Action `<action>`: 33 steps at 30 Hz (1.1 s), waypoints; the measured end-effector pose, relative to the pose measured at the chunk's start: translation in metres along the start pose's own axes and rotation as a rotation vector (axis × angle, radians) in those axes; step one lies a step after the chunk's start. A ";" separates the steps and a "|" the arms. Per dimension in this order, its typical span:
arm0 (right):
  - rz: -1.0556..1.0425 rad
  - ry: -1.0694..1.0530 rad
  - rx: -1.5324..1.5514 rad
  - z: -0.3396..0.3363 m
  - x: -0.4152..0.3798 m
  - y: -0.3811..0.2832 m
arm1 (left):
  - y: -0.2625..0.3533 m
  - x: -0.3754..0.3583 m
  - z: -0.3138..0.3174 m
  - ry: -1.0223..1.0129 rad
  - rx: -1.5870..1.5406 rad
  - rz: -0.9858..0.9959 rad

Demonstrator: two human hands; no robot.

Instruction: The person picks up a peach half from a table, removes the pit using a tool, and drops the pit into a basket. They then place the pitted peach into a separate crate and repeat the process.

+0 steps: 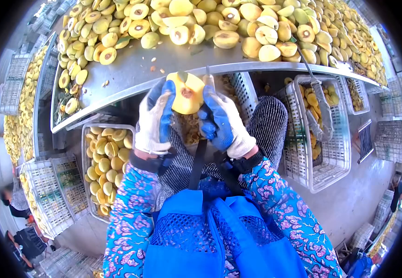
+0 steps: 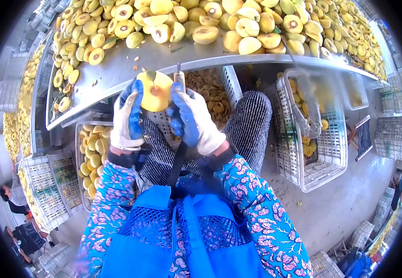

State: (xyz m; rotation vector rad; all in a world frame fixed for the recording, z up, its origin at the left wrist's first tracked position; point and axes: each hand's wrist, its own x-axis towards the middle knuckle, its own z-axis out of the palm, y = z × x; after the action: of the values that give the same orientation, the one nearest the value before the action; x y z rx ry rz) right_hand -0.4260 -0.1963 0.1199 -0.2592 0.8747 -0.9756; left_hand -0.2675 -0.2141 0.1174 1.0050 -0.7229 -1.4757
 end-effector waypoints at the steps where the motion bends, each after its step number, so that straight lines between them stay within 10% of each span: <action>1: 0.038 -0.002 0.044 0.003 -0.002 0.008 | -0.011 -0.008 0.005 -0.038 -0.071 0.059; 7: 0.023 0.019 -0.405 0.014 -0.028 0.029 | -0.028 -0.026 -0.009 -0.030 -0.275 0.113; 11: -0.708 -0.029 -1.382 -0.003 -0.035 0.034 | -0.029 -0.026 -0.022 0.009 -0.085 0.126; 26: -0.341 -0.103 -1.532 -0.006 -0.029 0.058 | -0.033 -0.026 -0.021 0.256 0.157 0.067; 33: 0.533 -0.250 -0.566 -0.012 -0.033 0.030 | -0.033 -0.021 -0.028 -0.009 0.473 -0.050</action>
State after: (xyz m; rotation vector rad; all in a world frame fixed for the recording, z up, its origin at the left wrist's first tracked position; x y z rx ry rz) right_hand -0.4251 -0.1506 0.1133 -0.5810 0.9096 -0.1799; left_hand -0.2579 -0.1851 0.0805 1.3804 -1.0909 -1.3802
